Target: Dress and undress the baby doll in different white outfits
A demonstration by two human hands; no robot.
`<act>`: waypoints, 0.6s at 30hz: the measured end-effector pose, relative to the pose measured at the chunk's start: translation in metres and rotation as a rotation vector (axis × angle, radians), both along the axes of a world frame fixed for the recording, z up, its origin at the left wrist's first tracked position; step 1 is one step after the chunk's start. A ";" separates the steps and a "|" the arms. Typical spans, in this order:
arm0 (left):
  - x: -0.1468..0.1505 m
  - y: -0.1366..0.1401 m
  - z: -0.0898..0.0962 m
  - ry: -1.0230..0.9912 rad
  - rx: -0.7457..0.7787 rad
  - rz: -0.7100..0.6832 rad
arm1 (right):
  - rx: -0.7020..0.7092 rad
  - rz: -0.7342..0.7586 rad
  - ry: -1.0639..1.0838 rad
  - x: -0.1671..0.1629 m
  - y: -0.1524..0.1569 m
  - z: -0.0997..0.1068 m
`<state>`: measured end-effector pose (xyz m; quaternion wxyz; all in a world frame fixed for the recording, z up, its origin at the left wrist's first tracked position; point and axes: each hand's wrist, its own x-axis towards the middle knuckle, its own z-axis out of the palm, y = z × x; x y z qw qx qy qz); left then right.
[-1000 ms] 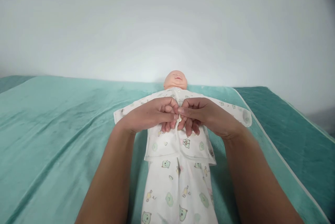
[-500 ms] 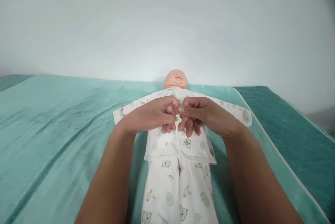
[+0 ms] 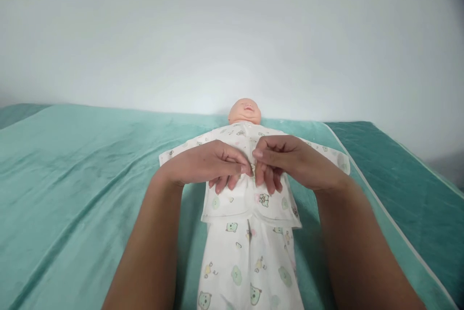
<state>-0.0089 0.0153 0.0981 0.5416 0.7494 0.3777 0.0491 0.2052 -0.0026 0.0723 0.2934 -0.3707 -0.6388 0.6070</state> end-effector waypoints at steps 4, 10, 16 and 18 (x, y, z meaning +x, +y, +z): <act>0.003 -0.004 -0.001 -0.025 0.055 0.043 | 0.199 -0.351 0.168 -0.008 0.007 -0.009; 0.001 0.018 -0.036 -0.157 0.503 0.523 | 0.553 -0.763 -0.037 -0.014 0.021 -0.039; -0.038 0.008 -0.106 0.349 1.074 0.742 | 0.610 -0.849 -0.534 0.036 0.027 -0.097; -0.057 -0.010 -0.121 0.443 1.099 0.728 | 0.675 -0.857 -0.695 0.065 0.022 -0.116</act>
